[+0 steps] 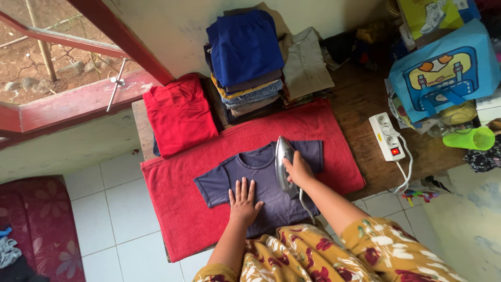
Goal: The person irons a dark blue t-shirt on a red towel-covered table, then folds it and places it on a stack of folded clothes. The person uses an electric iron and handles the shirt by hand.
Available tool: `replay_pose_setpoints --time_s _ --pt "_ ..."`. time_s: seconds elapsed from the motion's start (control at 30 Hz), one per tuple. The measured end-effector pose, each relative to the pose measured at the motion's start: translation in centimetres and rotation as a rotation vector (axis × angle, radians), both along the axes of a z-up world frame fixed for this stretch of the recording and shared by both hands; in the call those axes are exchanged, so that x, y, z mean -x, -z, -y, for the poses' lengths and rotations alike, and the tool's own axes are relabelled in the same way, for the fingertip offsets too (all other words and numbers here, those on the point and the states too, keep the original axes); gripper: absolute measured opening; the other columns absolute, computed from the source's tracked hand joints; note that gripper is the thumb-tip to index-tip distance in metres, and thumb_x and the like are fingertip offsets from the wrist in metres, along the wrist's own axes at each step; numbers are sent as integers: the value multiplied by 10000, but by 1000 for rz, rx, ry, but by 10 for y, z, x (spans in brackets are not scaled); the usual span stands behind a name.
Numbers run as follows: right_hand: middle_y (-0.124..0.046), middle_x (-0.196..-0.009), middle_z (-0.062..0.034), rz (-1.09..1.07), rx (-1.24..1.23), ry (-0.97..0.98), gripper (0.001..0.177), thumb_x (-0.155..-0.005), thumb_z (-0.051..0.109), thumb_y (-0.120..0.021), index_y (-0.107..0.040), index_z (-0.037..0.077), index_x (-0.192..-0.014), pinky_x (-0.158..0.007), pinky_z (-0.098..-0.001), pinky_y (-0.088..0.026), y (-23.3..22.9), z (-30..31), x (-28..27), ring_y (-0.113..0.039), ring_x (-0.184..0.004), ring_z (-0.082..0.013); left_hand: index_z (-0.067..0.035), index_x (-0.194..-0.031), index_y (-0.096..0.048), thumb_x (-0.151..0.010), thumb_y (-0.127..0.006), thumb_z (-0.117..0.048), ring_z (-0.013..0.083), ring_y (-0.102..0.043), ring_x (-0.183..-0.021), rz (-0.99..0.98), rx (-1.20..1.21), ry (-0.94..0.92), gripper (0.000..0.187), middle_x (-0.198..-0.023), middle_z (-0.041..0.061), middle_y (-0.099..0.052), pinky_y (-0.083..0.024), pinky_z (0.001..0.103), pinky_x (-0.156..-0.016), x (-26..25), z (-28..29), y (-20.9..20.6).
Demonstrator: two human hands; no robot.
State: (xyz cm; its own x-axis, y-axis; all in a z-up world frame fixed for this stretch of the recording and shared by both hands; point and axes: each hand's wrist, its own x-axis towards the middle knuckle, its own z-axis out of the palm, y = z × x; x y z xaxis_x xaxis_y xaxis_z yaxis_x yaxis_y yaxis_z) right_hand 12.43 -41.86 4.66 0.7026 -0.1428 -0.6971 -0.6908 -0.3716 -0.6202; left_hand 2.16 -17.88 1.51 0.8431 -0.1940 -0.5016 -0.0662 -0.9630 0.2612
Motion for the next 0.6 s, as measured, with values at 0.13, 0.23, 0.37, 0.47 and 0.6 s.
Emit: replay_pose_setpoints --time_s 0.13,0.23,0.37,0.47,0.6 --pt "-536 -1258 -298 409 434 -355 784 -736 299 -839 -362 -19 -1271 -911 -504 -519 2 7 25 -581 -1166 -454 -241 -1632 -104 -918 -626 -553 326 39 -1579 -36 17 -15 938 -1716 97 15 0 587 -1236 2 -3 -9" --pt "-569 -1309 -184 277 702 -559 714 -706 342 -838 -426 73 -1223 -1020 -478 -487 -1 8 26 -585 -1236 -363 -236 -1628 -137 -894 -676 -486 326 4 -1581 1 32 -4 944 -1715 99 -23 -27 584 -1241 -1 -2 -12" --pt "-672 -1206 -163 171 802 -619 666 -803 431 -787 -447 69 -1246 -956 -487 -525 -16 0 16 -702 -1083 -329 -212 -1618 -198 -883 -707 -357 332 -63 -1571 83 27 36 905 -1698 107 -113 -70 582 -1235 -1 -9 -22" --pt "-743 -1012 -172 192 773 -601 673 -848 470 -732 -445 42 -1280 -857 -495 -570 -19 -1 18 -742 -940 -360 -174 -1599 -229 -880 -704 -306 340 -99 -1562 181 44 -17 872 -1678 121 -171 -91 584 -1232 15 -20 -31" --pt "-746 -938 -194 214 702 -474 569 -856 472 -688 -482 71 -1203 -765 -560 -574 -4 1 17 -735 -878 -416 -141 -1586 -227 -897 -686 -306 360 -101 -1547 240 74 -181 844 -1657 153 -184 -106 590 -1216 37 -42 -31"
